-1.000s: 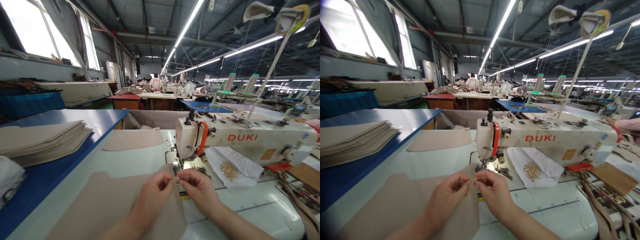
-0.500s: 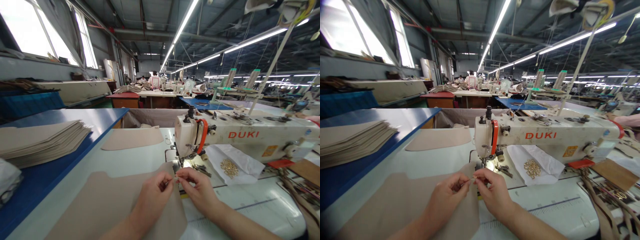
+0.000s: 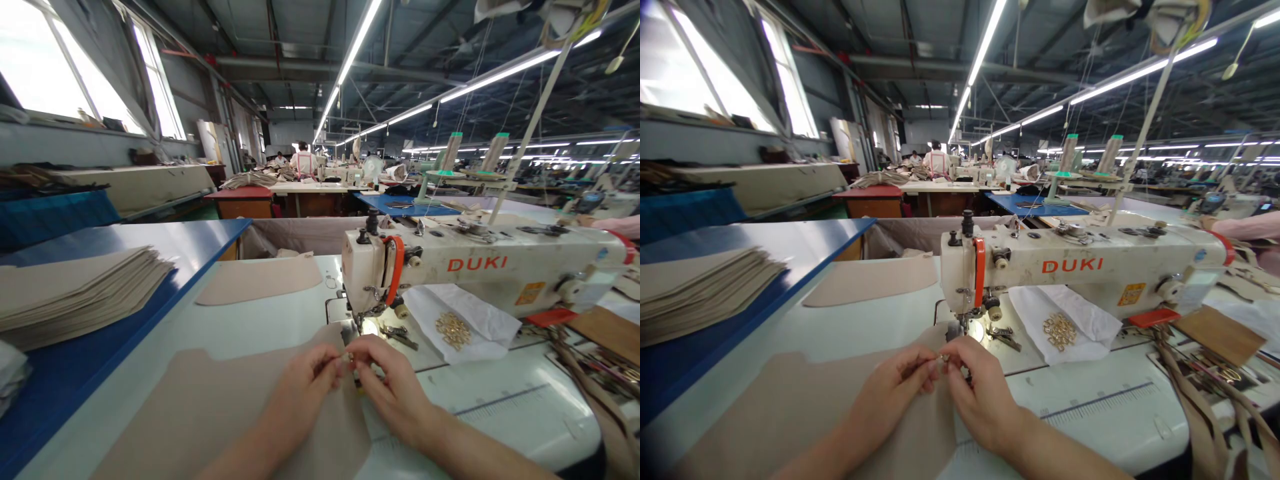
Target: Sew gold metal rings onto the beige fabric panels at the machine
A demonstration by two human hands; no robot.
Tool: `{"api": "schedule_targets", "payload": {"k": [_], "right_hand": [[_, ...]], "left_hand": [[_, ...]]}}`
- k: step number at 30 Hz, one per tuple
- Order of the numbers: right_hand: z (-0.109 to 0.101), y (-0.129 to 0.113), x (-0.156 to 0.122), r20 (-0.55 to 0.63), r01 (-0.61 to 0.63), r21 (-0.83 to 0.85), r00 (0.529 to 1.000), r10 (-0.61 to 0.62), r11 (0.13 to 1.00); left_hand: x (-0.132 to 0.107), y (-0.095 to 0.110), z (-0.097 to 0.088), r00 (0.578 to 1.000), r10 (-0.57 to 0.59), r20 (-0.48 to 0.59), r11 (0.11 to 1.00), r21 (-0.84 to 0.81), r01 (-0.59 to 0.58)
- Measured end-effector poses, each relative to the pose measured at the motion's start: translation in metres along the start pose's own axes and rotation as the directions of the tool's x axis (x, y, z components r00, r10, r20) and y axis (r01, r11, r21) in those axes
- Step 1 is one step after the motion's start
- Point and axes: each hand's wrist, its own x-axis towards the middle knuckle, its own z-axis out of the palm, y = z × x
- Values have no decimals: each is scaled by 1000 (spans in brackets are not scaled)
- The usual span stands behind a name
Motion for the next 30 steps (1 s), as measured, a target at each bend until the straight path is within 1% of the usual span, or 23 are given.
{"api": "schedule_targets", "payload": {"k": [2,4,7,9,11,13,15,17,20,21,23,25,26,28,30], "right_hand": [[-2,3,0,-1,-54,84,999,54,995],[-1,9,1,5,-124,149,992,125,981],[-1,15,6,38,-227,278,973,226,933],[-4,15,10,142,-316,411,949,282,855],[-10,13,14,292,-420,505,905,308,754],[-15,12,18,403,-497,530,861,311,687],[-16,13,21,447,-538,532,834,323,654],[-13,16,22,450,-554,530,826,340,642],[-4,23,21,408,-543,544,838,363,640],[-2,25,20,386,-533,556,845,370,638],[2,27,18,345,-513,582,858,380,630],[3,28,17,318,-499,602,866,386,624],[3,28,16,310,-494,606,868,387,623],[3,28,15,300,-488,607,872,388,628],[3,27,14,293,-486,601,872,391,634]], "left_hand": [[1,0,-2,1000,-1,19,999,-41,2],[1,0,-2,1000,4,30,999,-46,-2],[0,-1,-1,999,14,36,996,-85,-11],[1,-4,0,998,24,54,984,-178,-14],[2,-8,1,996,27,84,962,-273,-3],[2,-11,1,993,25,111,943,-333,13],[2,-13,1,992,25,127,931,-364,23],[3,-14,0,991,25,135,926,-376,28],[6,-11,-2,993,-8,114,921,-386,52],[8,-11,-2,995,-40,95,912,-404,75],[11,-10,-3,988,-136,77,870,-468,156],[13,-11,-4,966,-230,119,810,-527,258],[14,-12,-3,955,-254,155,786,-542,297],[14,-13,-3,945,-249,213,771,-546,327],[13,-13,-3,949,-209,234,784,-541,306]]}}
